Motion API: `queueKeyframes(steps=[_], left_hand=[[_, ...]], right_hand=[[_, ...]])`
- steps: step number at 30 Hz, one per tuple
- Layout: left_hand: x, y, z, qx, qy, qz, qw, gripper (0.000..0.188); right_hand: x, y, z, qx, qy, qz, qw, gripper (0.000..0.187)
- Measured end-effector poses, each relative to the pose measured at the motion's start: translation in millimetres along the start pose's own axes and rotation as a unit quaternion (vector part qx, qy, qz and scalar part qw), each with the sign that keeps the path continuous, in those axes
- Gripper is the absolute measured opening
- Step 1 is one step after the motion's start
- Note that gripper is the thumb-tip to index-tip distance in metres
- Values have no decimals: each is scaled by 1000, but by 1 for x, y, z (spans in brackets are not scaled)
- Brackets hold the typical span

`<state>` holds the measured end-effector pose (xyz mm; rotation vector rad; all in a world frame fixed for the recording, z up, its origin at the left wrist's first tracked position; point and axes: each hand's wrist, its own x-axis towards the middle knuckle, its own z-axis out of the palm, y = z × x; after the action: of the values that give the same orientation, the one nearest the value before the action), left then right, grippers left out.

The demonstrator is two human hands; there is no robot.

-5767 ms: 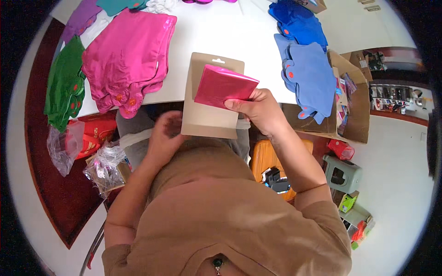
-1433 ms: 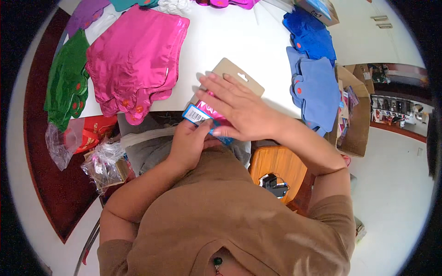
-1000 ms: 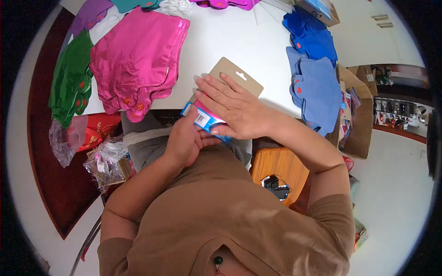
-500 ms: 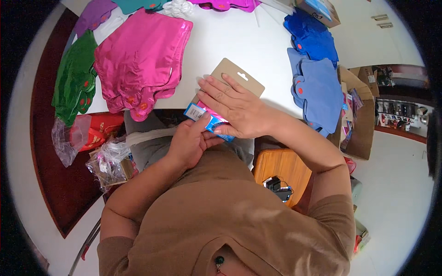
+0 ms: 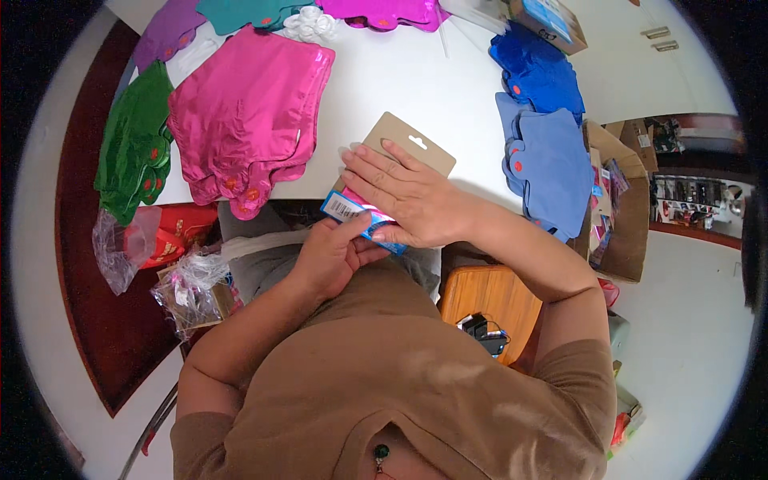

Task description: Folding a flexible pink item and securing it into cardboard and plastic packaging.

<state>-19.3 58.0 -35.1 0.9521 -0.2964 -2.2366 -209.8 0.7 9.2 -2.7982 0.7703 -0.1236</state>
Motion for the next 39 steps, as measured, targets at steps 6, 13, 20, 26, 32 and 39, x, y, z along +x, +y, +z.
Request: queueKeyframes(steps=[6,13,20,26,32,39], left_hand=[[0,-2,-1,-5,4,-7,1000,26],[-3,-1,6,19,11,6,1000,26],[-2,-2,6,36,18,12,999,24],[-1,0,10,44,35,21,998,22],[-1,-3,15,50,50,29,997,21],[-6,0,6,63,45,21,997,23]], right_hand=[[0,0,-1,6,5,-5,1000,72],[-1,0,-1,8,12,-10,1000,71],[0,-1,1,2,17,-10,1000,71],[0,1,-4,24,18,-16,999,71],[-8,24,-6,413,202,93,883,49],[-38,40,-18,450,296,334,774,23]])
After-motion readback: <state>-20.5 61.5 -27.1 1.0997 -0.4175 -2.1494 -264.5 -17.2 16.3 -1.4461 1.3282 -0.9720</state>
